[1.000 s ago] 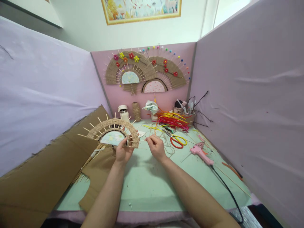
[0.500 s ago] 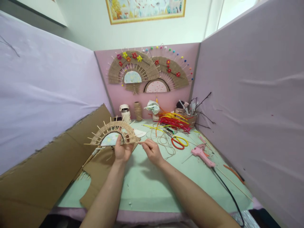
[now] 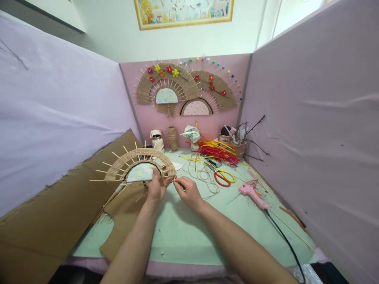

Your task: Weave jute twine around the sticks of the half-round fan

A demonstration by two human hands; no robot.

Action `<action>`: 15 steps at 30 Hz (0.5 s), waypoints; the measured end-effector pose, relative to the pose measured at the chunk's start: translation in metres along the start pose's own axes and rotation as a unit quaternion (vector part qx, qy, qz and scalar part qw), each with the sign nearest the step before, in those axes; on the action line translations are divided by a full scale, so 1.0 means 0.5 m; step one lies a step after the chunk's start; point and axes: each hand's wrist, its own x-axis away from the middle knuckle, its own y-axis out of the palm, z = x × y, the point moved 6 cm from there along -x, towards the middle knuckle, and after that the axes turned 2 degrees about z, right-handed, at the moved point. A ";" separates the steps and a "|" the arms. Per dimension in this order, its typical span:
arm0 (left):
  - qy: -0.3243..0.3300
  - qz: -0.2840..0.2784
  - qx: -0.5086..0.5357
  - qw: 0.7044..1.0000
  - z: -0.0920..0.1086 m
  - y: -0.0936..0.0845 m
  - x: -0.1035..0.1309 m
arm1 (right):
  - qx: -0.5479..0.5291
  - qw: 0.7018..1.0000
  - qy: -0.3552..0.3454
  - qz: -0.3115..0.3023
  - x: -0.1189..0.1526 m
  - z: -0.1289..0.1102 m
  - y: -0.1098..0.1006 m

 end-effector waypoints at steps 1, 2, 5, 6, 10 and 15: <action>0.004 0.002 -0.007 1.000 -0.001 -0.001 -0.001 | 0.009 1.000 -0.005 0.002 -0.001 -0.001 -0.003; 0.008 0.004 -0.011 1.000 -0.001 -0.001 -0.001 | 0.016 1.000 -0.008 0.007 -0.003 -0.001 -0.009; 0.015 0.002 -0.025 1.000 0.001 0.002 -0.001 | 0.038 0.999 -0.009 0.032 -0.013 0.000 -0.030; 0.009 0.003 -0.031 0.999 0.000 0.003 0.000 | 0.045 0.998 -0.008 0.043 -0.017 0.001 -0.038; -0.022 0.009 -0.050 0.998 -0.004 0.003 0.001 | 0.053 0.996 0.005 0.076 -0.029 0.009 -0.063; -0.028 -0.011 -0.033 0.999 0.001 0.006 0.004 | 0.008 0.990 0.113 0.081 -0.038 0.048 -0.075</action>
